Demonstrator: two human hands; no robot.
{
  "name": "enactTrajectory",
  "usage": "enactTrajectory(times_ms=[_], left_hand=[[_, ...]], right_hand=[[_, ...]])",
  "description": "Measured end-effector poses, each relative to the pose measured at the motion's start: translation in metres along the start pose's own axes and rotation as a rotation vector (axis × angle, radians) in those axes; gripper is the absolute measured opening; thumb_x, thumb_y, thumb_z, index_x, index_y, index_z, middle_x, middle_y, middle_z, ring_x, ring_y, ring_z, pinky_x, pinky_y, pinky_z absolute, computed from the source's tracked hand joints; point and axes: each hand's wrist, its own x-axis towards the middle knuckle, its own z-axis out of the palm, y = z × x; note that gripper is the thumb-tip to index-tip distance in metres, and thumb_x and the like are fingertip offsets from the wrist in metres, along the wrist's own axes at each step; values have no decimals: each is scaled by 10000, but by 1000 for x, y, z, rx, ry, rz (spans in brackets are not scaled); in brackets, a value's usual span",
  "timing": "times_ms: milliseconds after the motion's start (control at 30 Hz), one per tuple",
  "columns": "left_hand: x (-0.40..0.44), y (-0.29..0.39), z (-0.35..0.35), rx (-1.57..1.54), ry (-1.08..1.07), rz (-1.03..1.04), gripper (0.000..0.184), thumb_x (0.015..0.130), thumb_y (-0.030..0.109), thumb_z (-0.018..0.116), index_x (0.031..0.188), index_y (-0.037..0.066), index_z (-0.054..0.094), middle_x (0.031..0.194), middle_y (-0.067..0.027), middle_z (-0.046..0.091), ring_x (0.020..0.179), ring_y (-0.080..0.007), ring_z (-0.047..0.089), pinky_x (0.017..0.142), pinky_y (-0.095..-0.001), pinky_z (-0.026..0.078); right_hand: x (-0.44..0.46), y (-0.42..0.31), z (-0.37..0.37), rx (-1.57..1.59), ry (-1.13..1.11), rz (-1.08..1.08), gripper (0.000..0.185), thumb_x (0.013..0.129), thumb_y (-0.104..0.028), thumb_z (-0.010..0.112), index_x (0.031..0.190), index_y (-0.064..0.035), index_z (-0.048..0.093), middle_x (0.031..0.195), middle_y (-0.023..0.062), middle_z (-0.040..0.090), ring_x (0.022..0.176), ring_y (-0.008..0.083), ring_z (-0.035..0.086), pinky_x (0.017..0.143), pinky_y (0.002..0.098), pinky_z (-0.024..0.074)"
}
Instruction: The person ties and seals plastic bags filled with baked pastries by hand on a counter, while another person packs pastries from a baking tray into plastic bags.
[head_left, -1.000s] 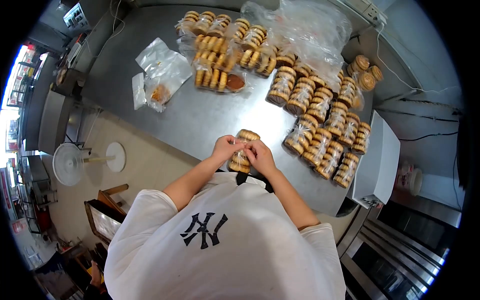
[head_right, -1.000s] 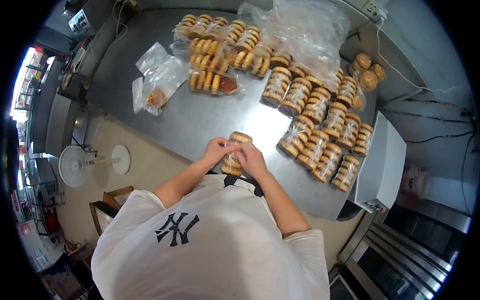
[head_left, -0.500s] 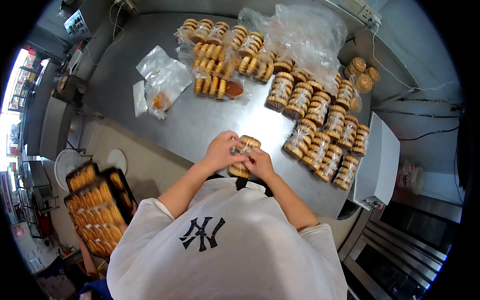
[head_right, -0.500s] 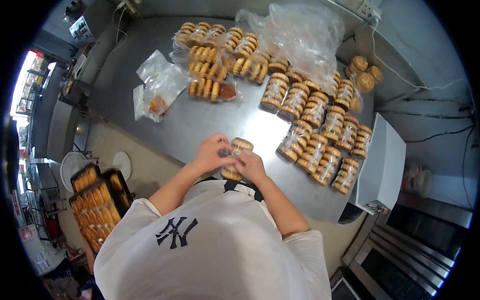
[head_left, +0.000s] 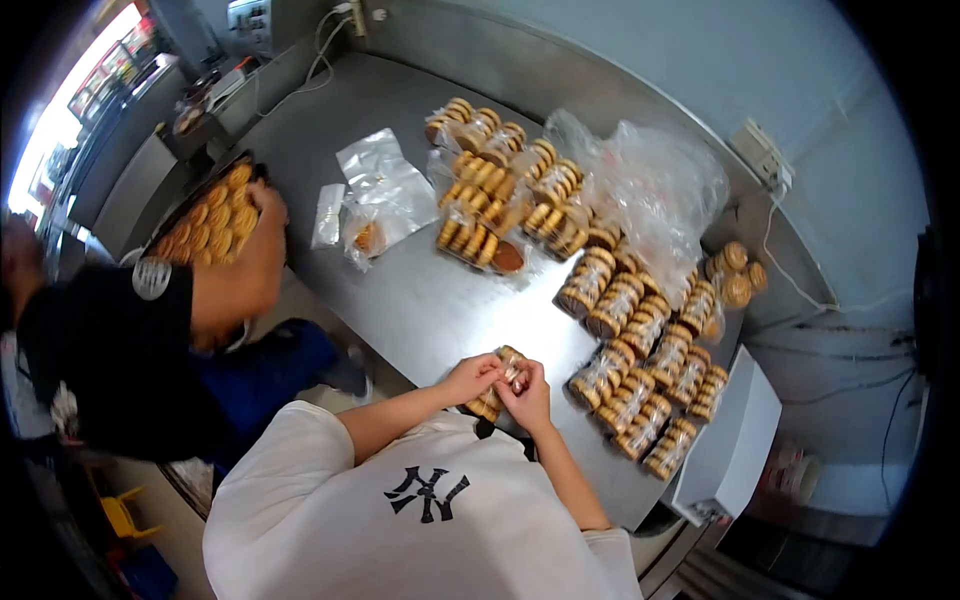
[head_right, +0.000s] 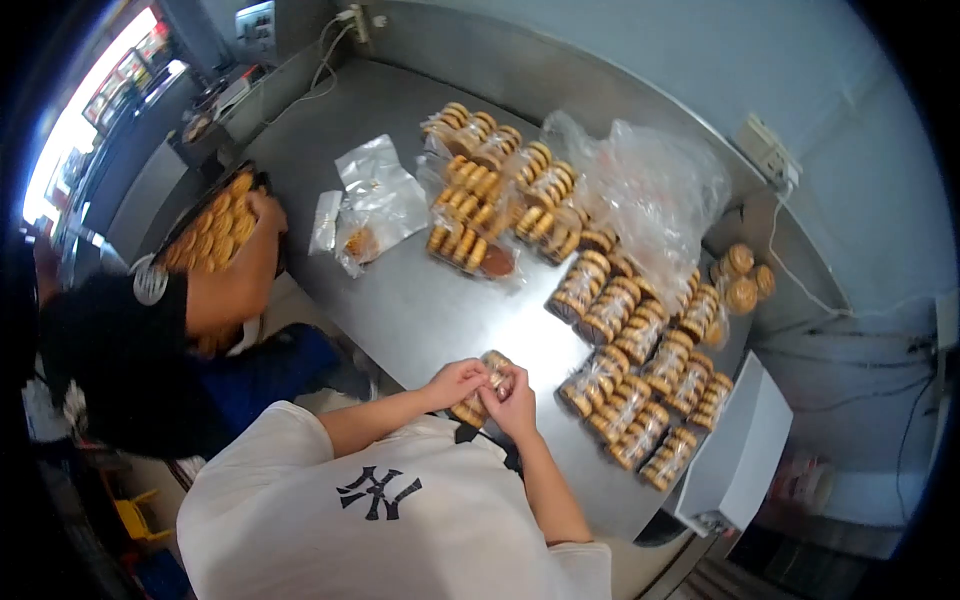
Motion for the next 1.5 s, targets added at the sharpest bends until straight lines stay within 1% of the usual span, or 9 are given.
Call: enactTrajectory(times_ms=[133,167,300,400,667,867,967,1333,1500], left_hand=[[11,-4,-1,213,-32,5,136,957,109,592,949,23,697,837,0,694,750,-66,610,668,-243,500],[7,4,-1,247,-49,27,160,915,157,638,932,19,718,850,-78,725,746,-146,668,683,-289,524],[2,25,0,791,29,205,194,772,233,713,864,63,723,861,-182,707,778,-346,688,705,-403,542],[7,18,1,933,51,51,158,781,213,671,852,82,723,877,-158,717,788,-358,686,701,-406,541],[2,14,-19,477,-93,14,236,805,292,749,944,101,744,834,-56,719,736,-138,640,704,-298,511],[7,24,-16,546,-168,125,170,705,202,755,798,78,683,794,-56,701,758,-155,659,704,-312,521],[9,27,-16,623,-212,127,180,705,182,734,833,83,656,819,-50,708,740,-192,669,693,-310,531],[2,36,-3,746,-111,315,187,789,122,619,974,98,625,857,-62,693,782,-248,684,684,-370,535],[-8,25,9,548,251,262,162,799,152,653,954,111,631,862,-68,677,803,-263,671,688,-382,530]], right_hand=[[19,2,-5,833,242,449,211,909,-53,623,1076,-44,495,672,-2,555,576,98,546,532,248,430],[26,-10,-7,844,321,514,154,927,-76,595,1066,-43,537,669,8,562,565,113,560,558,258,460],[24,-47,9,-88,89,-216,109,896,-119,640,956,-29,640,796,83,625,667,181,615,622,315,506],[34,-45,11,-273,74,-522,93,825,-115,688,862,-46,638,836,131,607,759,297,587,742,408,476],[15,6,-3,-563,94,-436,274,789,-108,697,601,-52,506,697,96,550,700,308,532,674,437,432],[6,18,-1,-349,-30,-305,188,715,-104,705,662,-52,533,871,112,594,874,325,555,775,431,455],[12,5,-6,-237,-28,-206,216,645,-143,785,814,-87,662,1361,199,472,1289,387,390,1041,484,356],[11,21,6,-57,-38,-33,144,697,-142,734,820,-85,684,1355,175,496,1254,358,434,1070,453,336],[11,16,5,-53,-7,3,124,716,-147,707,816,-77,683,1352,190,489,1250,366,436,1072,455,331]])
